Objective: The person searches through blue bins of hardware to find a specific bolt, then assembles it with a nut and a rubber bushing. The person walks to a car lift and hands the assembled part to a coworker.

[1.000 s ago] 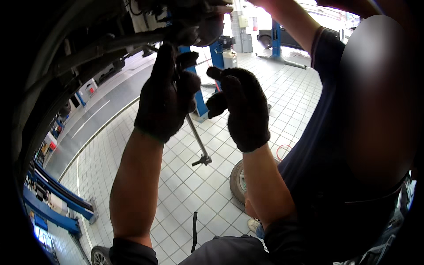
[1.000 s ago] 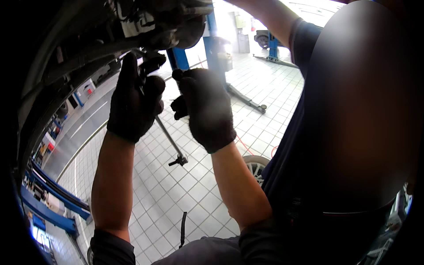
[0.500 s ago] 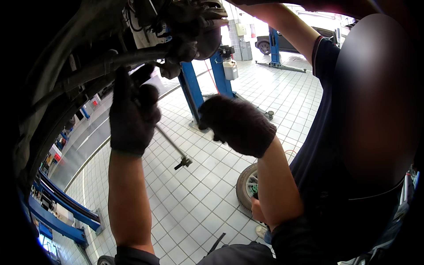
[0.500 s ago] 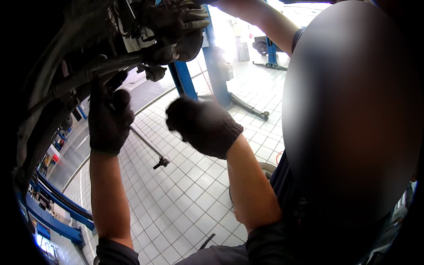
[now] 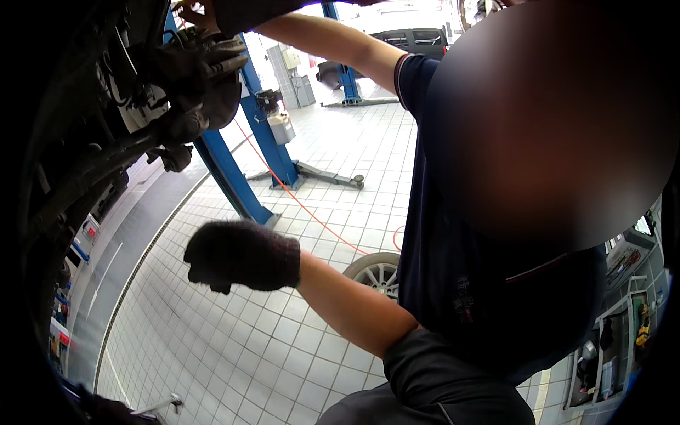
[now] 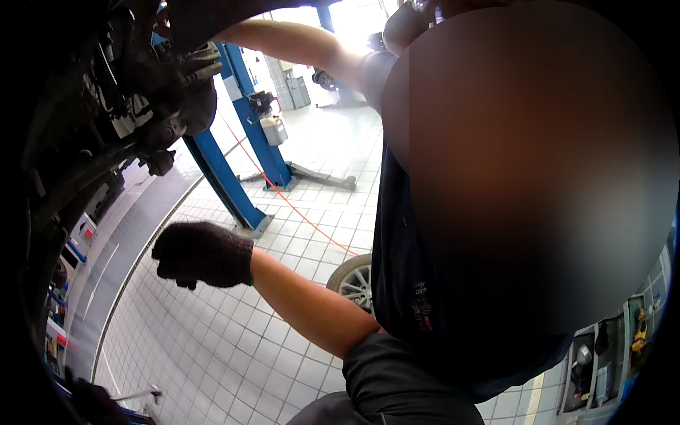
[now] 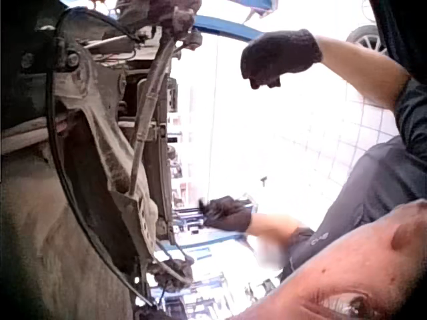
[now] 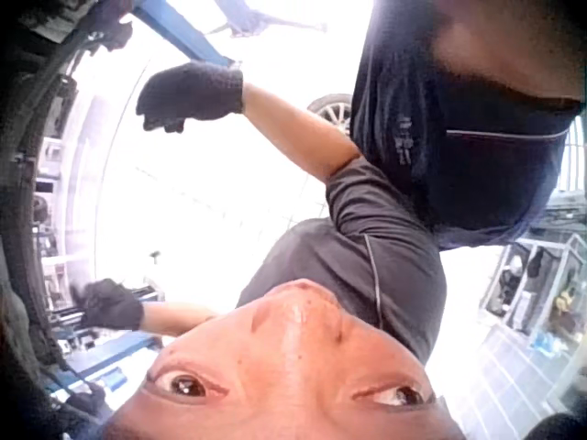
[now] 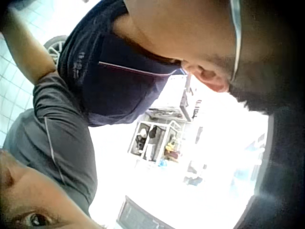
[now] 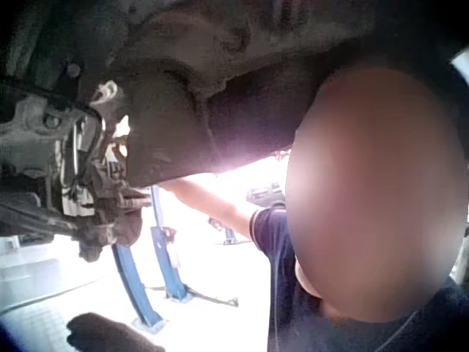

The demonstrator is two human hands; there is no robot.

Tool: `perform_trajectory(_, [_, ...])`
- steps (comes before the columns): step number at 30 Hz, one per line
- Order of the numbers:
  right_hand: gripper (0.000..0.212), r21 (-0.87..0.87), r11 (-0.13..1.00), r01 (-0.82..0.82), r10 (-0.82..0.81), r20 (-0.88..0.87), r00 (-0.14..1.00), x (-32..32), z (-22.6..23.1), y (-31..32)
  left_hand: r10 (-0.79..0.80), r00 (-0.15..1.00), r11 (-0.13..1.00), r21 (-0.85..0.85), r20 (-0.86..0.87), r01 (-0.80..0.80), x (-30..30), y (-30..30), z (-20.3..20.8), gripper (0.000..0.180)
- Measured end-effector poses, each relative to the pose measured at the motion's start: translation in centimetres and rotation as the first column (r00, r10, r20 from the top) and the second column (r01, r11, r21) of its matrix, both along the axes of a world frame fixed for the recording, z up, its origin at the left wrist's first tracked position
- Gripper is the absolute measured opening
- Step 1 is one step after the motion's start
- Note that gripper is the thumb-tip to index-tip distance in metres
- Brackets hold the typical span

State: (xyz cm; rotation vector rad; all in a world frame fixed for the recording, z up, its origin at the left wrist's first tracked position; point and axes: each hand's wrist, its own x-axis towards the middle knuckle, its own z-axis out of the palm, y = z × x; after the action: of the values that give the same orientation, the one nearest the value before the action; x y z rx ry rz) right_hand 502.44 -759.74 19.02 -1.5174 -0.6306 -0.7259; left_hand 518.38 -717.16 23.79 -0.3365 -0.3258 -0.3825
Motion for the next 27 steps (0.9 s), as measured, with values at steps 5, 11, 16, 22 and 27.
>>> perform_trajectory(5, [0.027, 0.043, 0.994, 0.096, -0.084, -0.213, 0.973, -0.5, -0.5, 2.2, 0.160, 0.794, 0.219, 0.763, 0.586, -0.608, 1.2, -1.7, -13.0, 0.055])
perform_trajectory(11, [0.031, 0.136, 0.979, 0.152, -0.088, -0.387, 0.918, -2.2, -2.2, 1.7, 0.054, 0.966, 0.207, 0.943, 0.253, -0.259, 0.1, -2.5, -19.4, 0.049])
perform_trajectory(16, [0.030, 0.229, 0.948, 0.221, -0.122, -0.379, 0.917, -3.3, -4.1, 1.1, 0.096, 0.950, 0.060, 0.951, 0.296, -0.302, -0.4, -3.5, -20.1, 0.049])
perform_trajectory(22, [0.029, 0.305, 0.915, 0.265, -0.134, -0.390, 0.911, -4.5, -5.2, 0.4, 0.048, 0.934, 0.156, 0.921, 0.354, -0.357, -0.2, -5.1, -18.9, 0.047])
perform_trajectory(27, [0.030, 0.288, 0.904, 0.316, -0.183, -0.407, 0.895, -5.0, -5.3, 0.4, 0.018, 0.941, 0.166, 0.927, 0.337, -0.335, 0.5, -5.5, -19.2, 0.048])
